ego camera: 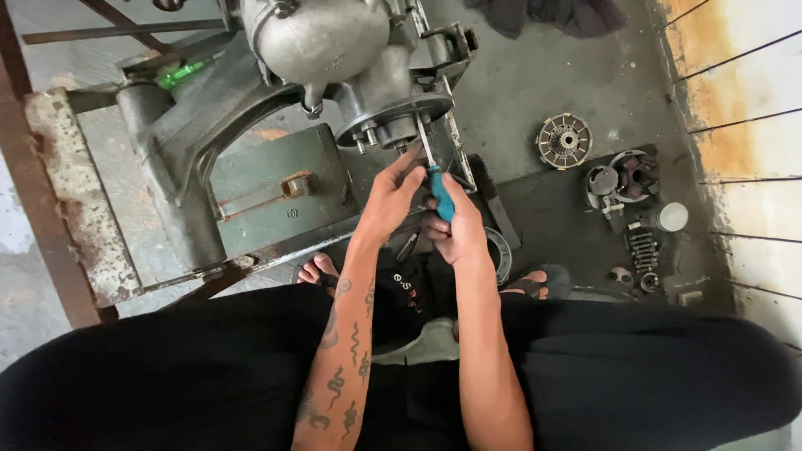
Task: The person uses a screwdriver to loosen and remove bolts from a circular metal part attached to an engine. After removing the part, they place it on the floor and then reattach it to the engine.
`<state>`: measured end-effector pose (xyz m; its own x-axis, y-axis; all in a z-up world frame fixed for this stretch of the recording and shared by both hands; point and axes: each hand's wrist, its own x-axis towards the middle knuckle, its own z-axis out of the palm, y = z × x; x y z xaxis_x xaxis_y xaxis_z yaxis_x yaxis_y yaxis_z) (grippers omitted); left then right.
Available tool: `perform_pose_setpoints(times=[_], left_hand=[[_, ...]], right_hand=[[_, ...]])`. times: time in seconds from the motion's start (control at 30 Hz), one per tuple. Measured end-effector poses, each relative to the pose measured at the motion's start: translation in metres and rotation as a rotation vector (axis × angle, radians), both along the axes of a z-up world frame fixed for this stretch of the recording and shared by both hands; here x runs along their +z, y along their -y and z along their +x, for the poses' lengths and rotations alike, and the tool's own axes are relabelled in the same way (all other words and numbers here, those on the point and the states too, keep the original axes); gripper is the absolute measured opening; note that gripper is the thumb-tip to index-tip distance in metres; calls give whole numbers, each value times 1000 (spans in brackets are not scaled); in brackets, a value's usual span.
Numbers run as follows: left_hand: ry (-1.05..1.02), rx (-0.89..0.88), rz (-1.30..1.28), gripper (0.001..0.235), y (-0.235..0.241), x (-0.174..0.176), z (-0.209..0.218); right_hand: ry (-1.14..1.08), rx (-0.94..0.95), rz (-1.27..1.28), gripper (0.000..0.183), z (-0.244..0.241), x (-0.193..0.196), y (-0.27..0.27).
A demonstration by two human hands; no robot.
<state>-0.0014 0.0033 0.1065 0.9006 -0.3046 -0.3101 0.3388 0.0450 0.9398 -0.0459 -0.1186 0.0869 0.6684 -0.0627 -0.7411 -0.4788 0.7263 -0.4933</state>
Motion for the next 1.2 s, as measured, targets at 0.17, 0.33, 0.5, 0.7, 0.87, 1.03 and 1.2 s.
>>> perform_pose_setpoints(times=[0.17,0.33,0.5,0.7,0.87,1.03,1.2], left_hand=[[-99,5,37,60,-1,48,0],[-156,1,84,62,-1,28,8],[-107,24,36,62,2,48,9],[-9,23,55,54,-3,37,-4],[18,80,13,43,4,-8,-3],[55,105,-10,36,-4,-15,-9],[37,263,-78,30,-13,-74,-13]], right_hand=[[-26,-2,-96,38,1,-2,-2],[-65,-7,40,41,3,-7,0],[-161,4,376,39,14,0,6],[-108,21,356,41,12,4,3],[-106,16,-99,49,7,3,-3],[73,228,-624,40,-8,30,-17],[38,165,-719,36,-2,-8,-17]])
